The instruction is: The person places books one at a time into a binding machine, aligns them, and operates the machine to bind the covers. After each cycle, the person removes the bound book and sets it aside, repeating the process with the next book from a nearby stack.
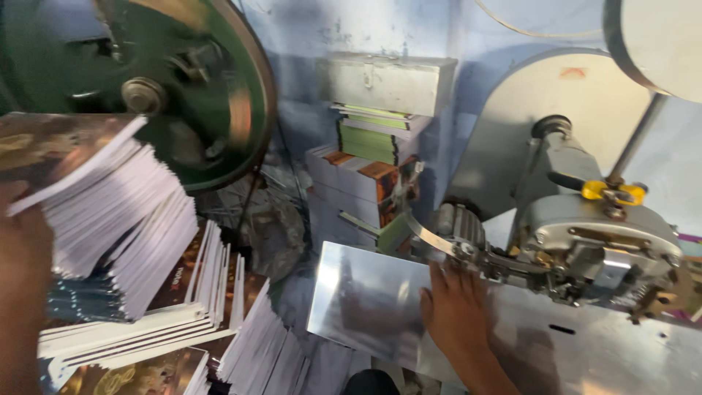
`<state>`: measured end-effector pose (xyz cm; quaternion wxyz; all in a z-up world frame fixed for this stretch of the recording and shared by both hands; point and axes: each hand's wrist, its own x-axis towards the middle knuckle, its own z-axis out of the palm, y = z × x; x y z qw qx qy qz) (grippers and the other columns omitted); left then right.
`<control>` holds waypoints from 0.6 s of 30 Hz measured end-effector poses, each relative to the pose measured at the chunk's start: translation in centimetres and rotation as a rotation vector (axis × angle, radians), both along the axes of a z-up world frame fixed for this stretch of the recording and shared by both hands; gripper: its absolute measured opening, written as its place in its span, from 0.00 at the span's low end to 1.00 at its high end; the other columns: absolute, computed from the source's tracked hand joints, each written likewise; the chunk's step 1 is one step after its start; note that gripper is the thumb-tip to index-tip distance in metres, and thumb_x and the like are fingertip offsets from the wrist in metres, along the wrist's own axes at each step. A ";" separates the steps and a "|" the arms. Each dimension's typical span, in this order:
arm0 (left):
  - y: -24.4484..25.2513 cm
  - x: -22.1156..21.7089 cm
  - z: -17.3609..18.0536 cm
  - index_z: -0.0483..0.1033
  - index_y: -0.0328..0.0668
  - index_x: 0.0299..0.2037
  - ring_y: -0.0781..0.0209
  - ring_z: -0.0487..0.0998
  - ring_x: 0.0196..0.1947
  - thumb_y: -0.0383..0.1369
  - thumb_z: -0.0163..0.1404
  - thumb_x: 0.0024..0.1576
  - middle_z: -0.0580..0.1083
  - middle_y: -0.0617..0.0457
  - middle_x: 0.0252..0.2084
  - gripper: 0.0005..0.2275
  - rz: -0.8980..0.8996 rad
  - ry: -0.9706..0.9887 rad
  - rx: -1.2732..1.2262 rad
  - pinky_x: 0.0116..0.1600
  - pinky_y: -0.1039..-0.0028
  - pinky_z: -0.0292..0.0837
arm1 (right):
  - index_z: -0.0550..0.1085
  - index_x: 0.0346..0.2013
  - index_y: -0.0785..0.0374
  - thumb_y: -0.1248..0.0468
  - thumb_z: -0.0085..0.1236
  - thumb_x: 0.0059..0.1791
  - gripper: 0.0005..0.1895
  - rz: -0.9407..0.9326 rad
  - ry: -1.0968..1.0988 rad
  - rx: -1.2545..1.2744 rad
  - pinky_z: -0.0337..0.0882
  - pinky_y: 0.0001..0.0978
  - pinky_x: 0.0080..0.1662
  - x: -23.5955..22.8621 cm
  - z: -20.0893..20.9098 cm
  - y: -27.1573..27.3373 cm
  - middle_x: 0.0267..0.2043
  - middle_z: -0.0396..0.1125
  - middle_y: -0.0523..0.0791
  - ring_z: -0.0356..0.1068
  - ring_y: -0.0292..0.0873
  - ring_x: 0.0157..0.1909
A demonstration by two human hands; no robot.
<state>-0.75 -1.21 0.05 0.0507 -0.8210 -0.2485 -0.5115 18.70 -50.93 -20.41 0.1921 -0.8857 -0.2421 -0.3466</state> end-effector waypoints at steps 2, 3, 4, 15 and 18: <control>-2.6 -1.6 0.9 0.78 0.29 0.52 0.48 0.81 0.49 0.24 0.53 0.65 0.79 0.38 0.52 0.08 0.006 0.006 0.146 0.57 0.67 0.76 | 0.70 0.58 0.66 0.55 0.59 0.41 0.32 0.039 0.015 0.005 0.55 0.57 0.65 -0.5 -0.1 0.6 0.62 0.63 0.60 0.59 0.65 0.65; -4.1 -2.4 1.5 0.78 0.29 0.52 0.48 0.81 0.49 0.24 0.53 0.65 0.79 0.38 0.52 0.08 0.011 0.011 0.222 0.58 0.68 0.76 | 0.70 0.56 0.67 0.55 0.60 0.40 0.32 0.067 0.032 0.012 0.55 0.57 0.65 -0.9 0.0 0.9 0.62 0.63 0.61 0.59 0.65 0.65; -5.5 -2.9 2.2 0.79 0.29 0.50 0.47 0.81 0.52 0.23 0.55 0.63 0.79 0.38 0.53 0.08 0.007 0.016 0.285 0.61 0.68 0.75 | 0.71 0.55 0.67 0.55 0.60 0.38 0.33 0.093 0.049 0.018 0.55 0.57 0.64 -1.3 0.4 1.2 0.62 0.63 0.61 0.59 0.65 0.65; -13.3 -5.1 4.0 0.82 0.37 0.49 0.51 0.80 0.54 0.23 0.56 0.62 0.80 0.47 0.52 0.07 -0.013 0.030 0.351 0.61 0.67 0.74 | 0.69 0.64 0.65 0.41 0.52 0.50 0.38 0.983 1.137 0.698 0.72 0.38 0.57 -4.4 12.4 13.1 0.59 0.71 0.52 0.75 0.47 0.57; -15.1 -5.4 4.1 0.82 0.36 0.49 0.51 0.81 0.54 0.24 0.56 0.59 0.80 0.46 0.52 0.09 -0.014 0.049 0.334 0.59 0.67 0.75 | 0.66 0.65 0.70 0.39 0.48 0.51 0.41 1.112 1.303 0.736 0.73 0.40 0.57 -5.4 15.9 17.1 0.59 0.70 0.55 0.75 0.50 0.57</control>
